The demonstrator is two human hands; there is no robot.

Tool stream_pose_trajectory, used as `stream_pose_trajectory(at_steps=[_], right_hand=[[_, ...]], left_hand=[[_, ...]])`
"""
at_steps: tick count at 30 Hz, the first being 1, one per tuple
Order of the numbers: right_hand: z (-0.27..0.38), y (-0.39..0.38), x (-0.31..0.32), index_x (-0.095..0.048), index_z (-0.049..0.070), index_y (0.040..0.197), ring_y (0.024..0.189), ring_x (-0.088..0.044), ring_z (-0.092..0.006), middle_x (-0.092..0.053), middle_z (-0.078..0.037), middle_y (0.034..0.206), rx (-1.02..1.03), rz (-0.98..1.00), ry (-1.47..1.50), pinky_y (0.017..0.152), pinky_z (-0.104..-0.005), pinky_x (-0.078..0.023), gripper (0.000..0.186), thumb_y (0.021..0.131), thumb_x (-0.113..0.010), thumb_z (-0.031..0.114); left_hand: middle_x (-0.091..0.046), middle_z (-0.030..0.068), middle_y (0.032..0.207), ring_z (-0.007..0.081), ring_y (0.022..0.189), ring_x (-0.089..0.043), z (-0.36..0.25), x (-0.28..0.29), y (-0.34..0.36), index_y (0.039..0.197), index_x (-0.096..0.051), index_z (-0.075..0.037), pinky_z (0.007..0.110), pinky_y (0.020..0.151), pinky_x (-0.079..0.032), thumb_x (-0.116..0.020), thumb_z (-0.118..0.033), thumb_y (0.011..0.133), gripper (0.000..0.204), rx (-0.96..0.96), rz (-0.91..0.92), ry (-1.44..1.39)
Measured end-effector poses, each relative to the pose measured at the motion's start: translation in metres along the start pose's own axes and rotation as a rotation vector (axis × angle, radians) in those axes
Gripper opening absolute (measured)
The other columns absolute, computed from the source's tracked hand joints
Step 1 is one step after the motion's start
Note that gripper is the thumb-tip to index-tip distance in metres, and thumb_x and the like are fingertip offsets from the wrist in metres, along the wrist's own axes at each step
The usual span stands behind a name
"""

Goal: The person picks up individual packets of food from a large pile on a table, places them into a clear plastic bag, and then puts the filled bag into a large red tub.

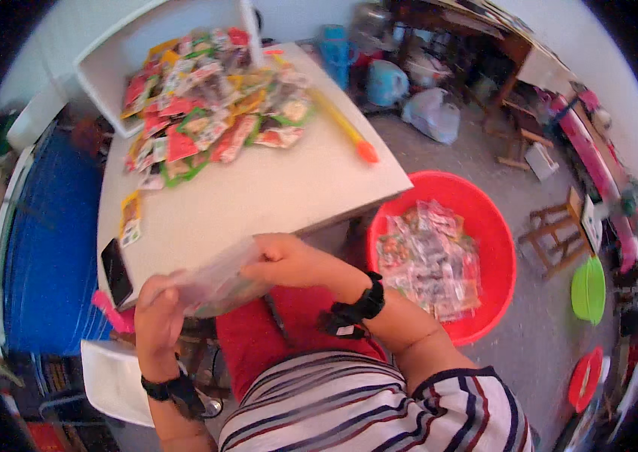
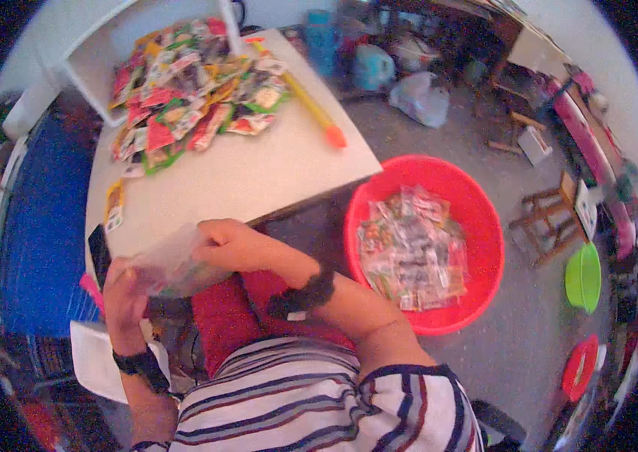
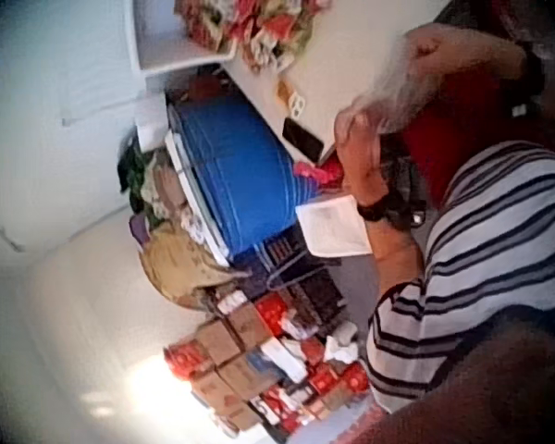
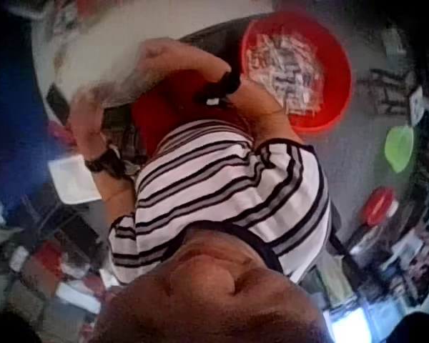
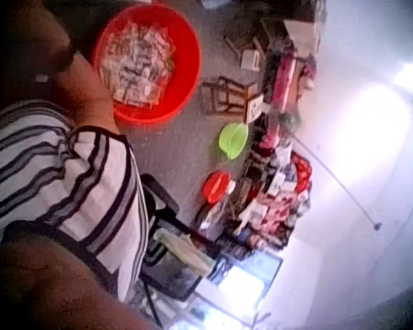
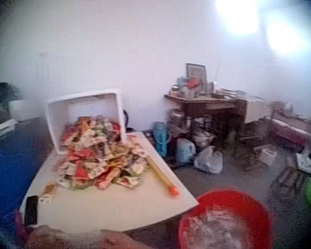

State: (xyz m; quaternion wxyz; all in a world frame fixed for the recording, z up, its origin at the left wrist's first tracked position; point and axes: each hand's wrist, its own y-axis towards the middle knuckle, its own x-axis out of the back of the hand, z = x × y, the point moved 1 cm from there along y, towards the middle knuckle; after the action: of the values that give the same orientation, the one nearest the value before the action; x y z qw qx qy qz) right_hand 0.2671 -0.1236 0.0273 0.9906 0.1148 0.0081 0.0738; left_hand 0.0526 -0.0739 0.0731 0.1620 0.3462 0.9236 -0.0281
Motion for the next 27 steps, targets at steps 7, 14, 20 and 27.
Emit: stream_pose_trajectory(at_steps=[7,14,20,27], right_hand=[[0.017,-0.028,0.000,-0.051,0.001,0.083,0.071,-0.046,-0.0067,-0.053,0.000,0.076,-0.166,0.141,0.092,0.063,-0.0230,-0.040,0.015,0.075,-0.053,0.013],[0.005,-0.071,0.046,-0.054,0.004,0.078,0.069,-0.047,-0.0073,-0.052,0.000,0.073,-0.018,-0.162,0.024,0.060,-0.0217,-0.040,0.011,0.074,-0.053,0.014],[0.000,-0.142,0.133,-0.055,0.003,0.090,0.077,-0.050,-0.0090,-0.055,0.000,0.083,-0.115,-0.591,-0.103,0.068,-0.0229,-0.040,0.018,0.074,-0.053,0.011],[-0.120,-0.243,0.198,-0.057,0.002,0.077,0.071,-0.050,-0.0094,-0.056,-0.002,0.074,-0.487,-0.993,-0.404,0.065,-0.0233,-0.040,0.012,0.071,-0.052,0.009]], left_hand=[[-0.051,0.0136,0.095,0.0233,0.083,-0.050,0.015,-0.009,-0.016,0.088,-0.050,-0.001,0.036,0.071,-0.040,-0.056,-0.020,0.074,0.024,0.048,0.067,-0.056],[-0.051,0.0111,0.098,0.0196,0.093,-0.047,0.070,0.013,-0.013,0.092,-0.048,0.000,0.033,0.082,-0.036,-0.046,-0.007,0.078,0.016,0.266,-0.019,0.071],[-0.044,0.0155,0.109,0.0264,0.103,-0.041,0.148,0.059,-0.031,0.095,-0.051,-0.002,0.031,0.088,-0.031,-0.053,-0.012,0.071,0.026,0.208,-0.038,1.070],[-0.027,0.0204,0.123,0.0337,0.115,-0.022,0.181,0.060,-0.044,0.101,-0.049,-0.006,0.038,0.095,-0.020,-0.059,-0.015,0.065,0.038,0.167,0.126,1.472]])
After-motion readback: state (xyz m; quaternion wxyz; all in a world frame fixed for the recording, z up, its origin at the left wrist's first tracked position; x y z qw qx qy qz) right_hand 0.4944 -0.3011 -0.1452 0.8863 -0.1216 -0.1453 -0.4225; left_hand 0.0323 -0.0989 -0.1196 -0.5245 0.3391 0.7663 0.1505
